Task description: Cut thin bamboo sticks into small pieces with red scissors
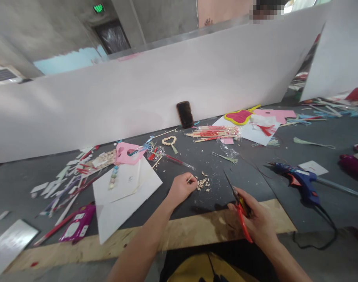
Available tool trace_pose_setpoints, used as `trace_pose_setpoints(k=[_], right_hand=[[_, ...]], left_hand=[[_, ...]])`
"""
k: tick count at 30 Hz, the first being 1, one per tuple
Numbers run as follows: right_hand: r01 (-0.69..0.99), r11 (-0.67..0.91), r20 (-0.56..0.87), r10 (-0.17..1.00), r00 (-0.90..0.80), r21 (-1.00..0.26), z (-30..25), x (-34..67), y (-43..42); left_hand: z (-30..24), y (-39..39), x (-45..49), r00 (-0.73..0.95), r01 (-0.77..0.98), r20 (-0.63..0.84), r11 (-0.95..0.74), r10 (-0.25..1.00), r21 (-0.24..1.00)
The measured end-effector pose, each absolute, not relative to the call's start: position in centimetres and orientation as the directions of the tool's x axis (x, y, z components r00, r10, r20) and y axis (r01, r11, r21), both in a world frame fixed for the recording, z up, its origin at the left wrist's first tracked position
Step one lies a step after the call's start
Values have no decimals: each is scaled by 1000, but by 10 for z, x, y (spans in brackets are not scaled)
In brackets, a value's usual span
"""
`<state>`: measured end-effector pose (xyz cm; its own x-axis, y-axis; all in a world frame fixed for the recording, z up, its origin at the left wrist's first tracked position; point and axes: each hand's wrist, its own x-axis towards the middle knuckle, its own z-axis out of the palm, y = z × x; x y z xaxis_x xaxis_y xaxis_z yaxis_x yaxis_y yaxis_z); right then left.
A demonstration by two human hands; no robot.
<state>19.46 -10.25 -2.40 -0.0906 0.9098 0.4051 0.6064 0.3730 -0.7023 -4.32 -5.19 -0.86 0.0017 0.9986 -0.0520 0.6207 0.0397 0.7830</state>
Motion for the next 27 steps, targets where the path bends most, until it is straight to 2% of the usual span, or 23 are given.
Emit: trace_pose_setpoints(k=[7, 15, 20, 27], right_hand=[[603, 391, 412, 904, -110, -696, -28, 195, -102], [590, 412, 412, 900, -145, -694, -26, 194, -103], [603, 437, 426, 888, -172, -668, -26, 193, -102], [666, 486, 399, 868, -295, -565, -17, 191, -102]], left_hand=[[-11, -50, -41, -6, 456, -58, 54, 998, 888], [-9, -52, -41, -21, 243, -135, 136, 991, 960], [-11, -51, -41, 12, 74, -195, 193, 981, 978], [2, -59, -38, 25, -148, -222, 223, 975, 963]])
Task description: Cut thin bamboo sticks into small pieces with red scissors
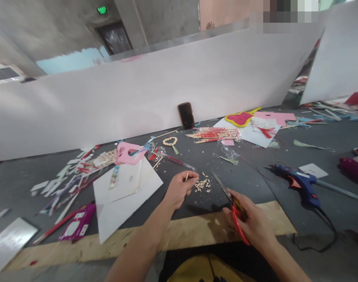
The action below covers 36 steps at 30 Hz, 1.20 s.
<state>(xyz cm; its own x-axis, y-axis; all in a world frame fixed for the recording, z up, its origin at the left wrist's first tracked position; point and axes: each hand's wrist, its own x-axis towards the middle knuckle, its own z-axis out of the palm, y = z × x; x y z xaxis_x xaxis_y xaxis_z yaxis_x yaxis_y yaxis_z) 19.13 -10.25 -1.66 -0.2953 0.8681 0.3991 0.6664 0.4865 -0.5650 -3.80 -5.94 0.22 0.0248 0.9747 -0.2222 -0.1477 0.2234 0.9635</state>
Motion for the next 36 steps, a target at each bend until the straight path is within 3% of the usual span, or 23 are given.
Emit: trace_pose_setpoints(k=[5, 9, 17, 25, 36], right_hand=[[743, 555, 347, 826, -443, -374, -4, 187, -107], [758, 588, 382, 794, -473, -282, 3, 183, -110], [757, 607, 374, 778, -505, -242, 4, 180, -110], [736, 653, 453, 718, -529, -175, 4, 181, -108], [747, 642, 489, 714, -500, -174, 5, 183, -106]], left_hand=[[24, -77, -30, 43, -376, -202, 203, 979, 904], [32, -86, -25, 52, -429, -204, 206, 978, 880], [32, -91, -25, 81, -408, -206, 221, 975, 886], [32, -94, -27, 97, -384, -212, 234, 972, 893], [29, -96, -23, 67, -440, -195, 204, 979, 874]])
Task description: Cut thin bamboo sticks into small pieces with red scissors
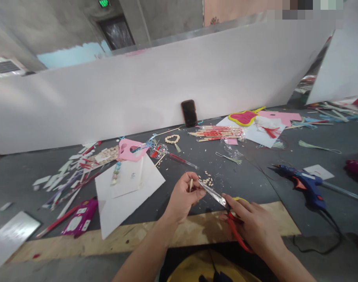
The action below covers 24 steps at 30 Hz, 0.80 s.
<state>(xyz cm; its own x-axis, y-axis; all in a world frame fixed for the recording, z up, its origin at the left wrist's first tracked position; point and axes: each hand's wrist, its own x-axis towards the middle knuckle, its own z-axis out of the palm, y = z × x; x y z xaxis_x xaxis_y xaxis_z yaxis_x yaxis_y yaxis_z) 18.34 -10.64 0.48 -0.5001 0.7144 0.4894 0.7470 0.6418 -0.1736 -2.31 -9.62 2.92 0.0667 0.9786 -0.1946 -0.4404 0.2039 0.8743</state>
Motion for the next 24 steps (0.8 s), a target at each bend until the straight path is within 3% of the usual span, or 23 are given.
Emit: trace_pose_setpoints(k=[4, 7, 11, 14, 19, 24], right_hand=[[730, 525, 397, 841, -367, -438, -1, 187, -102], [677, 380, 331, 920, -208, -630, -8, 190, -97], [595, 223, 269, 963, -12, -772, -24, 194, -91], [543, 195, 262, 964, 48, -817, -33, 195, -92], [563, 286, 359, 933, 21, -776, -33, 194, -98], [576, 317, 380, 925, -12, -753, -28, 192, -98]], left_hand=[[25, -94, -29, 45, -273, -190, 195, 981, 942], [21, -87, -39, -36, 89, -101, 104, 994, 991], [14, -73, -53, -3, 533, -52, 46, 999, 845], [10, -64, -56, 74, 635, -56, -4, 996, 773], [9, -59, -55, 138, 699, -46, -65, 989, 712], [6, -61, -47, 276, 814, -96, -180, 956, 552]])
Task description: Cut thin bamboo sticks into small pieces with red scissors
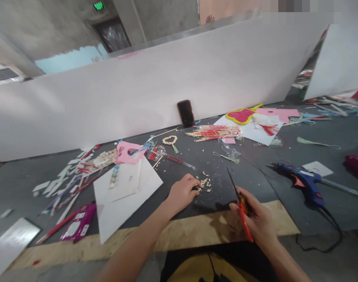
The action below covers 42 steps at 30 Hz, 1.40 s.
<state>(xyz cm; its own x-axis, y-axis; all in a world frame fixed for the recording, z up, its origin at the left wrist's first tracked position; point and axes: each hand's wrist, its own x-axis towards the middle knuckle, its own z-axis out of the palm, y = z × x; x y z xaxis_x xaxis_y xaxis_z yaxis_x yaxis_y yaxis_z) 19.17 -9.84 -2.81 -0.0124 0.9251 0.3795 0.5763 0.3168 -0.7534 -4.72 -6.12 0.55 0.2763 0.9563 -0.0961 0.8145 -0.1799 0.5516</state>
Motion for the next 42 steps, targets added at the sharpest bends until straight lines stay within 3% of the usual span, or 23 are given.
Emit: trace_pose_setpoints(k=[8, 29, 42], right_hand=[[592, 311, 380, 925, -8, -744, -25, 190, -99], [613, 321, 356, 932, -68, -722, -24, 190, -100], [602, 385, 400, 909, -116, -699, -26, 191, -100]], left_hand=[[7, -52, -53, 198, 859, -31, -158, 980, 487], [3, -58, -39, 245, 916, -124, -188, 961, 353], [1, -60, -53, 268, 888, -94, -208, 959, 411]])
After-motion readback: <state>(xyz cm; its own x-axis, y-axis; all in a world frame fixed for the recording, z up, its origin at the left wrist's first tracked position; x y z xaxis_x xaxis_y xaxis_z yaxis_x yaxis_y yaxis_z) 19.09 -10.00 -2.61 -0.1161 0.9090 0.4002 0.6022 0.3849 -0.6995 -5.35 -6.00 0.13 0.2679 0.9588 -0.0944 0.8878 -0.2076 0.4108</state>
